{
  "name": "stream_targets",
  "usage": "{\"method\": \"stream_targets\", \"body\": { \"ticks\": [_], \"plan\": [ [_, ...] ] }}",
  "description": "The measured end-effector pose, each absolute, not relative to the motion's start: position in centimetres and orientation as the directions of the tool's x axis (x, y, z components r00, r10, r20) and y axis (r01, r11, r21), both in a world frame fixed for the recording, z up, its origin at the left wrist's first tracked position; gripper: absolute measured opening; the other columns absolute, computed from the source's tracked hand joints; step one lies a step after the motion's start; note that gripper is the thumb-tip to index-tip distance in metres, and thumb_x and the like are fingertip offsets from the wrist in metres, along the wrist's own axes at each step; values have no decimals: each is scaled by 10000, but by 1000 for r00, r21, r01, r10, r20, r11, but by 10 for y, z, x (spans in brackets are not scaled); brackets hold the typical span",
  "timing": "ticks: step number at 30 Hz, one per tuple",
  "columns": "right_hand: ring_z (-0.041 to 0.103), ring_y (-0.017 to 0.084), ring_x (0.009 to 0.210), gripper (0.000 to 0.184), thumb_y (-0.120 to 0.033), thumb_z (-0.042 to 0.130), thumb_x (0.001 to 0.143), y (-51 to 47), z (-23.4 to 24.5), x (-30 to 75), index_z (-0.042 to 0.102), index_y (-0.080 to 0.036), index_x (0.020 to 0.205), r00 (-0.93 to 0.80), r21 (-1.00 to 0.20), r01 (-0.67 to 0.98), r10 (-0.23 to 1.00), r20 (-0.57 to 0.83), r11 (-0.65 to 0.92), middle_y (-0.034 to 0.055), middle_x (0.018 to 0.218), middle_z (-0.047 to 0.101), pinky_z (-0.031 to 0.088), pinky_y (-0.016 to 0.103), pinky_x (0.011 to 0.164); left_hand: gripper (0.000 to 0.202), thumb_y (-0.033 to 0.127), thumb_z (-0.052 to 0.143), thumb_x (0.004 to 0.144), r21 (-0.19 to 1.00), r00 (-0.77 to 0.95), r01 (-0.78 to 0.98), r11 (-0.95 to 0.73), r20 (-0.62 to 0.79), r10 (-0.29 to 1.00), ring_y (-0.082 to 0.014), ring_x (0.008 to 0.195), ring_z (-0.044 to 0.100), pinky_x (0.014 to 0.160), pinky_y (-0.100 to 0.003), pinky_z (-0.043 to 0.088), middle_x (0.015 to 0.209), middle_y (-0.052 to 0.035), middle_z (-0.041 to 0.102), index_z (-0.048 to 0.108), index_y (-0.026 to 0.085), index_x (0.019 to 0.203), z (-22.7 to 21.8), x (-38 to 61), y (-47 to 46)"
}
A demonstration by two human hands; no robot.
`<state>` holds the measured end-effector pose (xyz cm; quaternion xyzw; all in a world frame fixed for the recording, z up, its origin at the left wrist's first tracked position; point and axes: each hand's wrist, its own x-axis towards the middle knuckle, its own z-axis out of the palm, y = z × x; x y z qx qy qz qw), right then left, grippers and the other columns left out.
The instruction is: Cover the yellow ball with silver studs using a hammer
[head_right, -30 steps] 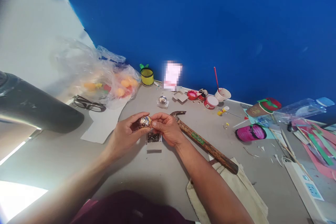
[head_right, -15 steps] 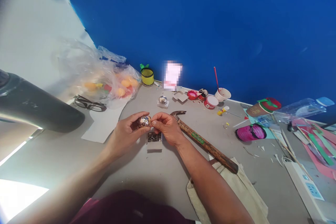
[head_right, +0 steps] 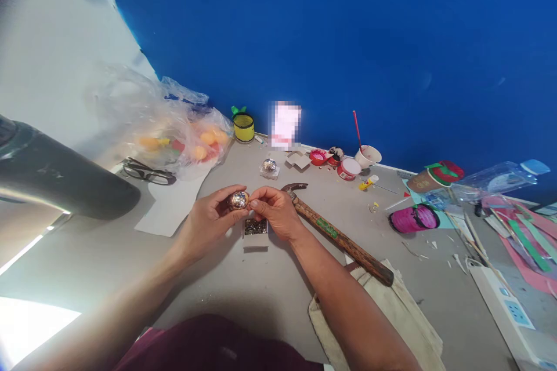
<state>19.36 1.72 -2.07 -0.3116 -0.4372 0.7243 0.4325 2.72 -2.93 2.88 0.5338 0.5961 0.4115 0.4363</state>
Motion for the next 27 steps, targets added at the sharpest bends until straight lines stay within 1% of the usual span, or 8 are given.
{"method": "stream_targets", "body": {
  "ticks": [4, 8, 10, 13, 17, 21, 24, 27],
  "plan": [
    [517, 106, 570, 356, -487, 874, 689, 15, -18, 191, 679, -201, 772, -404, -933, -315, 914, -34, -174, -12, 700, 641, 434, 251, 557, 470, 337, 722, 745, 947, -83, 313, 75, -52, 995, -210, 837, 675, 798, -335, 529, 951, -45, 757, 713, 161, 1181, 27, 28, -30],
    [566, 134, 662, 350, -495, 852, 709, 11, -14, 188, 667, -207, 783, -342, -959, -272, 939, 27, -72, -9, 728, 639, 477, 279, 666, 470, 326, 710, 753, 950, -98, 302, 79, -51, 994, -218, 862, 681, 823, -341, 534, 976, -57, 758, 711, 156, 1191, 26, 28, -30],
    [574, 147, 695, 340, -495, 834, 726, 10, -13, 186, 661, -210, 793, -310, -969, -247, 949, 60, -20, -5, 740, 645, 472, 288, 696, 468, 313, 703, 754, 958, -102, 277, 81, -55, 993, -213, 851, 681, 819, -337, 538, 962, -56, 757, 708, 151, 1193, 27, 29, -31],
    [557, 153, 692, 317, -489, 800, 753, 9, -12, 184, 650, -212, 786, -276, -980, -196, 956, 101, 47, -6, 726, 633, 453, 290, 688, 467, 293, 702, 745, 968, -114, 240, 77, -50, 992, -202, 831, 678, 799, -322, 543, 956, -54, 753, 708, 141, 1186, 27, 32, -31],
    [538, 155, 696, 221, -417, 741, 800, 8, -10, 183, 650, -215, 795, -242, -985, -118, 958, 153, 128, -4, 746, 632, 439, 282, 671, 454, 290, 694, 747, 969, -130, 239, 71, -40, 991, -204, 837, 674, 790, -319, 542, 952, -55, 748, 711, 136, 1174, 25, 35, -31],
    [562, 154, 721, 99, -310, 660, 843, 6, -7, 185, 652, -213, 825, -219, -974, 24, 951, 216, 227, -2, 785, 655, 444, 275, 691, 453, 287, 703, 745, 963, -144, 262, 66, -29, 989, -206, 856, 667, 820, -330, 532, 970, -53, 743, 716, 146, 1176, 23, 35, -30],
    [578, 151, 726, 98, -303, 634, 855, 6, -6, 186, 648, -205, 847, -235, -962, 97, 945, 228, 256, -1, 804, 671, 453, 269, 694, 452, 284, 722, 734, 971, -132, 219, 99, -71, 989, -190, 804, 650, 772, -315, 524, 923, -42, 730, 716, 145, 1164, 24, 33, -28],
    [586, 150, 713, 145, -346, 633, 863, 7, -4, 188, 642, -201, 854, -277, -962, 111, 938, 210, 248, -3, 791, 674, 459, 264, 674, 459, 297, 750, 721, 981, -72, 134, 143, -134, 988, -165, 725, 612, 686, -293, 500, 845, -25, 700, 704, 140, 1150, 23, 30, -25]
  ]
}}
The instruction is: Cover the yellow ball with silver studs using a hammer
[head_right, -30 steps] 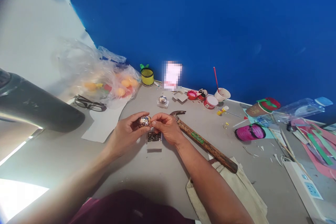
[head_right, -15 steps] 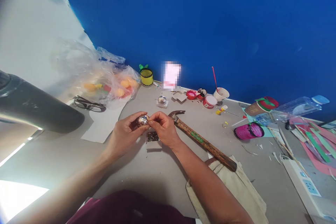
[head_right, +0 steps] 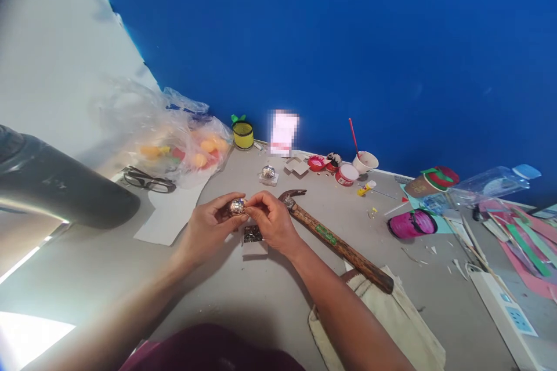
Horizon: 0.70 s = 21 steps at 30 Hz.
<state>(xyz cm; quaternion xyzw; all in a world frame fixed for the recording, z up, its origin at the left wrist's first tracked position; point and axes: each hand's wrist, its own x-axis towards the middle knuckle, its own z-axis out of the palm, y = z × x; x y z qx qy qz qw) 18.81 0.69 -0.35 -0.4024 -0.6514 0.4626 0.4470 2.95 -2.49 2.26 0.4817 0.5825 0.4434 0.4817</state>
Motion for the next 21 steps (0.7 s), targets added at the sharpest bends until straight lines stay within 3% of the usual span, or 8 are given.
{"method": "stream_targets", "body": {
  "ticks": [3, 5, 7, 9, 12, 14, 17, 21],
  "plan": [
    [607, 158, 759, 209, -406, 623, 886, 13, 5, 199, 659, -204, 926, -340, -949, 188, 923, 180, 254, 9, 855, 691, 461, 269, 691, 508, 329, 782, 719, 981, 32, -4, 194, -194, 980, -144, 671, 574, 649, -293, 483, 826, -23, 683, 671, 135, 1175, 19, 24, -21],
    [613, 163, 773, 229, -426, 604, 905, 21, 14, 213, 664, -212, 962, -383, -893, 365, 917, 113, 262, 14, 873, 698, 447, 274, 695, 516, 335, 791, 734, 970, 77, -103, 218, -211, 974, -126, 651, 552, 657, -293, 475, 829, -19, 671, 657, 141, 1193, 17, 20, -19],
    [615, 177, 795, 189, -402, 599, 909, 30, 23, 231, 657, -222, 916, -358, -709, 658, 934, 2, 253, 13, 840, 699, 413, 278, 696, 497, 327, 794, 749, 957, 89, -176, 232, -219, 972, -107, 642, 532, 665, -282, 457, 806, 0, 640, 661, 153, 1195, 16, 18, -17],
    [617, 220, 891, 201, -425, 661, 859, 37, 30, 249, 646, -227, 888, -244, -412, 890, 967, -73, 194, 38, 890, 706, 368, 281, 681, 485, 315, 806, 745, 941, 91, -222, 255, -240, 967, -95, 634, 518, 653, -268, 436, 765, 21, 597, 671, 156, 1183, 18, 17, -16],
    [631, 235, 874, 351, -475, 776, 734, 43, 31, 265, 626, -238, 946, -178, -172, 976, 944, -276, 134, 32, 916, 710, 313, 275, 630, 500, 306, 833, 716, 922, 95, -267, 281, -265, 960, -85, 610, 502, 621, -259, 414, 732, 36, 565, 674, 147, 1162, 22, 19, -17],
    [637, 224, 849, 356, -428, 786, 716, 45, 28, 268, 612, -239, 963, -190, -132, 980, 908, -373, 151, 25, 928, 710, 284, 273, 608, 551, 303, 852, 696, 909, 90, -301, 289, -274, 957, -90, 615, 518, 613, -261, 418, 756, 32, 582, 652, 162, 1190, 24, 20, -18],
    [623, 209, 804, 192, -314, 702, 763, 46, 26, 269, 614, -227, 908, -228, -127, 973, 891, -393, 193, 34, 896, 696, 261, 274, 589, 545, 310, 859, 700, 897, 103, -319, 306, -288, 952, -103, 656, 558, 634, -268, 444, 827, 13, 618, 652, 186, 1189, 24, 19, -18],
    [558, 172, 679, 19, -201, 603, 769, 40, 41, 269, 622, -203, 767, -294, -189, 949, 928, -230, 254, 37, 807, 657, 260, 275, 576, 497, 288, 865, 690, 896, 110, -326, 301, -280, 954, -93, 673, 544, 640, -257, 441, 891, -10, 638, 689, 175, 1141, 19, 17, -15]
  ]
}}
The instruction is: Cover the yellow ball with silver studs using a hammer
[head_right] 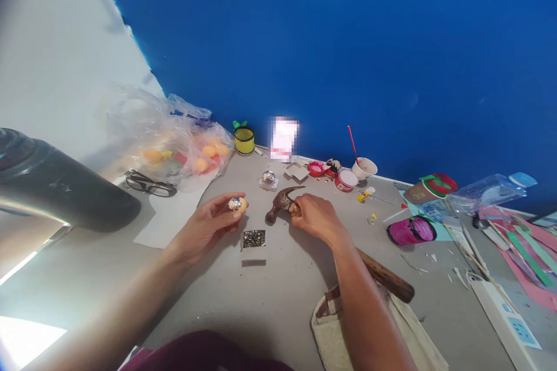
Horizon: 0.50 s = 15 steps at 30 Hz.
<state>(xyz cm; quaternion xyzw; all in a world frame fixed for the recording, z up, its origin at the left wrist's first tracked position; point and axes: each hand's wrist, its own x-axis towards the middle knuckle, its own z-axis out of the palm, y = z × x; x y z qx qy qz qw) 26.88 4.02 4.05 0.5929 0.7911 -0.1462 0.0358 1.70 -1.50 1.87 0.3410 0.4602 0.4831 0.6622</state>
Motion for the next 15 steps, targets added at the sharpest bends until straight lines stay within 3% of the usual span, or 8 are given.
{"method": "stream_targets", "body": {
  "ticks": [3, 6, 8, 11, 15],
  "plan": [
    [565, 174, 733, 88, -190, 600, 795, 28, 57, 264, 669, -198, 848, -318, -285, 898, 942, 110, 336, 54, 903, 668, 329, 270, 620, 534, 264, 868, 673, 905, 104, -305, 296, -277, 955, -89, 651, 525, 625, -255, 429, 877, -11, 642, 678, 162, 1161, 14, 16, -12],
    [555, 162, 693, 94, -203, 612, 823, 14, 65, 254, 687, -206, 880, -289, -404, 808, 886, 363, 429, 25, 809, 658, 378, 266, 626, 453, 296, 829, 727, 934, 121, -229, 273, -251, 960, -89, 614, 503, 615, -258, 419, 800, 3, 618, 692, 154, 1135, 12, 15, -12],
    [555, 151, 659, 106, -184, 605, 835, 8, 63, 246, 697, -213, 879, -326, -437, 752, 855, 404, 493, 8, 767, 658, 403, 261, 618, 381, 310, 803, 758, 952, 154, -182, 247, -221, 963, -89, 600, 484, 601, -254, 403, 750, 11, 590, 714, 144, 1089, 12, 15, -12],
    [618, 163, 745, 218, -147, 586, 851, 5, 59, 240, 724, -239, 992, -374, -422, 720, 820, 433, 551, 23, 904, 717, 461, 268, 678, 372, 314, 800, 763, 957, 183, -161, 241, -211, 960, -92, 604, 484, 594, -252, 396, 758, 8, 587, 725, 142, 1084, 12, 16, -13],
    [635, 171, 759, 282, -131, 591, 848, 6, 58, 241, 732, -252, 1060, -299, -442, 702, 795, 528, 558, 15, 868, 722, 494, 276, 718, 421, 311, 812, 744, 949, 154, -195, 248, -220, 963, -93, 622, 514, 620, -260, 424, 856, -8, 635, 709, 162, 1124, 11, 16, -14]
  ]
}}
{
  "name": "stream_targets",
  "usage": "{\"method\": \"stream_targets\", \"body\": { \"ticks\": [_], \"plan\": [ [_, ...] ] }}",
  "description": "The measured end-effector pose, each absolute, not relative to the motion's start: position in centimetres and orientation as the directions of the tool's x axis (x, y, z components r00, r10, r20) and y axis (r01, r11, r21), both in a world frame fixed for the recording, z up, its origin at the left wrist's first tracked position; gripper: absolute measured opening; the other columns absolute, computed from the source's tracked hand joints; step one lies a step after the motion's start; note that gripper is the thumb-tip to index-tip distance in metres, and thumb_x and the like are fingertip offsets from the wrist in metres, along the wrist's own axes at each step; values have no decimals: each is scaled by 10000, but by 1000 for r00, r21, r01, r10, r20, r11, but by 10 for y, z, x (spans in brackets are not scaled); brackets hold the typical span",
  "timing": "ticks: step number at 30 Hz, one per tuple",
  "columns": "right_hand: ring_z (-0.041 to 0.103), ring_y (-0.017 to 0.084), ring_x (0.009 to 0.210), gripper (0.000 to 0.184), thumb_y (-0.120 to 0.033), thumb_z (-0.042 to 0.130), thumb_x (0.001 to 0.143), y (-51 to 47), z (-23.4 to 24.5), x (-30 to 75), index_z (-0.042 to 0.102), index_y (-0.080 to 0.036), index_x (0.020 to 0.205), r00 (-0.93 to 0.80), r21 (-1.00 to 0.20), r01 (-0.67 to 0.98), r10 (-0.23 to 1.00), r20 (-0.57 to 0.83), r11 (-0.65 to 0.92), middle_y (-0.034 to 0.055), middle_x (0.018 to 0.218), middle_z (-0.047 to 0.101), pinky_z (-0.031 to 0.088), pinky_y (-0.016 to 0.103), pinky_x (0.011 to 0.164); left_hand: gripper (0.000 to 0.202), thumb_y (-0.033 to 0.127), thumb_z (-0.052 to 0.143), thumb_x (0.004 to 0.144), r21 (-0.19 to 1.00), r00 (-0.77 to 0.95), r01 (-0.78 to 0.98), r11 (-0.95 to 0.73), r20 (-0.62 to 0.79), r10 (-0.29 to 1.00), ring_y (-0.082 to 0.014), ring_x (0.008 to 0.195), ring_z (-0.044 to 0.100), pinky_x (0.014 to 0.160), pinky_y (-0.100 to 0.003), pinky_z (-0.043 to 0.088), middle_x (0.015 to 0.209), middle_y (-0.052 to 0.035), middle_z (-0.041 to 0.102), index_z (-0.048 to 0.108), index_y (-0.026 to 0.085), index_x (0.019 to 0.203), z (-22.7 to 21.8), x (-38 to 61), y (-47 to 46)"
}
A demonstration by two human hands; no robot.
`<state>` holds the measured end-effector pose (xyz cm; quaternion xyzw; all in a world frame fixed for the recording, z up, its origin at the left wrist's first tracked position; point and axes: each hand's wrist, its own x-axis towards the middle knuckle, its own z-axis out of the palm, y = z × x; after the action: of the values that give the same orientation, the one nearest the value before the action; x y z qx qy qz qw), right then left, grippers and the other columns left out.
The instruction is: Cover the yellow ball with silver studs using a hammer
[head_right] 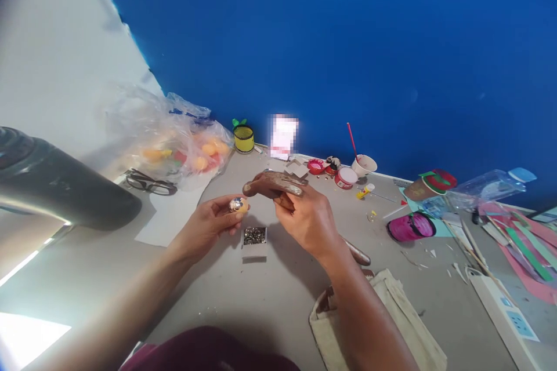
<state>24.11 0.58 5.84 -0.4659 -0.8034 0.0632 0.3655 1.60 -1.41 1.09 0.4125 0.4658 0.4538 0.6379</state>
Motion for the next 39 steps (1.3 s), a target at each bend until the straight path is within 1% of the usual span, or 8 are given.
{"method": "stream_targets", "body": {
  "ticks": [6, 12, 16, 20, 25, 30, 35, 39],
  "plan": [
    [646, 175, 762, 338, -125, 565, 855, 2, 60, 237, 752, -272, 1095, -456, -381, 715, 804, 383, 587, 32, 914, 728, 503, 275, 734, 409, 260, 802, 703, 964, 153, -133, 230, -209, 966, -95, 574, 468, 577, -250, 387, 695, 19, 583, 732, 131, 1084, 16, 18, -14],
    [654, 208, 919, 336, -158, 535, 882, 2, 67, 237, 736, -240, 1139, -348, -403, 784, 872, 345, 472, 62, 1036, 734, 496, 303, 856, 389, 277, 822, 698, 967, 89, -138, 214, -203, 975, -90, 580, 493, 596, -252, 412, 774, 1, 625, 736, 146, 1054, 18, 19, -15],
    [649, 203, 905, 314, -169, 553, 871, 6, 64, 238, 727, -260, 1116, -410, -365, 809, 887, 211, 460, 57, 1088, 726, 474, 300, 795, 363, 263, 829, 684, 967, 97, -83, 239, -231, 968, -91, 562, 492, 588, -252, 406, 718, 9, 621, 747, 136, 1013, 16, 19, -15],
    [629, 211, 854, 254, -203, 546, 870, 18, 63, 249, 703, -233, 1066, -280, -337, 882, 942, 186, 329, 67, 1020, 720, 422, 298, 714, 461, 254, 849, 682, 953, 102, -157, 258, -244, 964, -92, 598, 538, 643, -269, 455, 820, 4, 654, 710, 162, 1112, 15, 20, -15],
    [598, 209, 775, 195, -274, 615, 808, 40, 50, 264, 648, -203, 986, -182, -276, 949, 981, -73, 155, 59, 911, 709, 310, 281, 601, 493, 265, 853, 698, 922, 156, -267, 279, -244, 957, -90, 644, 538, 666, -258, 461, 823, 9, 642, 700, 183, 1159, 14, 21, -16],
    [567, 177, 707, 110, -307, 637, 774, 50, 31, 269, 626, -219, 840, -265, -274, 944, 919, -293, 185, 13, 805, 663, 260, 267, 573, 408, 354, 826, 760, 924, 148, -252, 289, -258, 955, -89, 653, 535, 623, -256, 433, 986, -62, 710, 730, 189, 1121, 22, 19, -18],
    [580, 184, 740, 146, -345, 689, 785, 48, 29, 271, 637, -212, 810, -301, -242, 943, 901, -314, 231, 28, 846, 667, 281, 267, 566, 405, 342, 823, 763, 952, 148, -196, 234, -207, 967, -89, 626, 532, 630, -278, 452, 1017, -84, 745, 740, 196, 1131, 28, 21, -20],
    [612, 259, 931, 123, -322, 686, 869, 34, 40, 260, 690, -200, 876, -257, -122, 964, 950, -175, 238, 98, 990, 689, 340, 296, 642, 441, 324, 844, 726, 918, 102, -302, 258, -238, 966, -90, 619, 562, 585, -256, 437, 967, -79, 745, 713, 178, 1121, 27, 22, -18]
  ]
}}
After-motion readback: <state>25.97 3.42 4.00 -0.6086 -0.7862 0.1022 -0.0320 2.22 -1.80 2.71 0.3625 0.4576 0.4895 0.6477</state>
